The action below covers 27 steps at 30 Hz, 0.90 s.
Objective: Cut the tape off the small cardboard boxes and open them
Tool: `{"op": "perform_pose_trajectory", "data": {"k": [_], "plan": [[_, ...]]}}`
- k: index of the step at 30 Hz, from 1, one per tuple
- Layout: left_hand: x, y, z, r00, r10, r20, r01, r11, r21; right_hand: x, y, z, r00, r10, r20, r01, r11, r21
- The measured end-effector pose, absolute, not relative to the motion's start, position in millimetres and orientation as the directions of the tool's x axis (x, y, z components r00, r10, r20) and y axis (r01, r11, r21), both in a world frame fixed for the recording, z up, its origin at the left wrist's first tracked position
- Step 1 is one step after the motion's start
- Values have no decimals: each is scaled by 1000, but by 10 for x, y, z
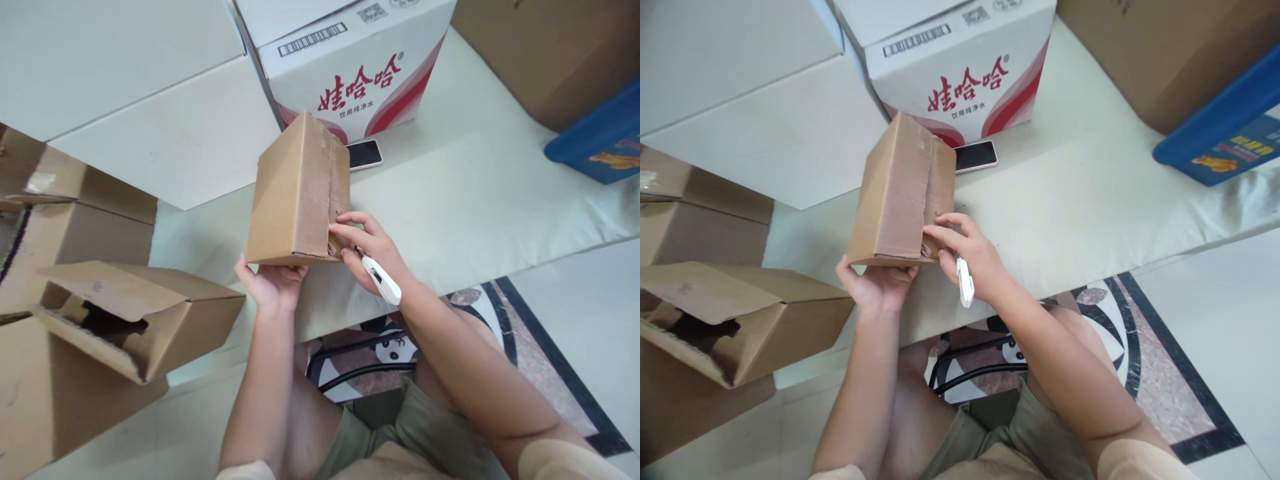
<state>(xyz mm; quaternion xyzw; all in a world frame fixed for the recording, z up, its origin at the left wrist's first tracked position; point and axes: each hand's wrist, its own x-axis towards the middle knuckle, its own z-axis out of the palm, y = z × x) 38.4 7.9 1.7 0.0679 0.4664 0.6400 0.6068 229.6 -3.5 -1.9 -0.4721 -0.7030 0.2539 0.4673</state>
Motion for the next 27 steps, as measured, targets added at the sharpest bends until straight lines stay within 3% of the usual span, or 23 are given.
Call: {"op": "perform_pose_trajectory", "data": {"k": [27], "plan": [[378,77,10,-261,833,-487,-702,183,689,2291,-44,-19,-116,913,390,424,401,-812]]}}
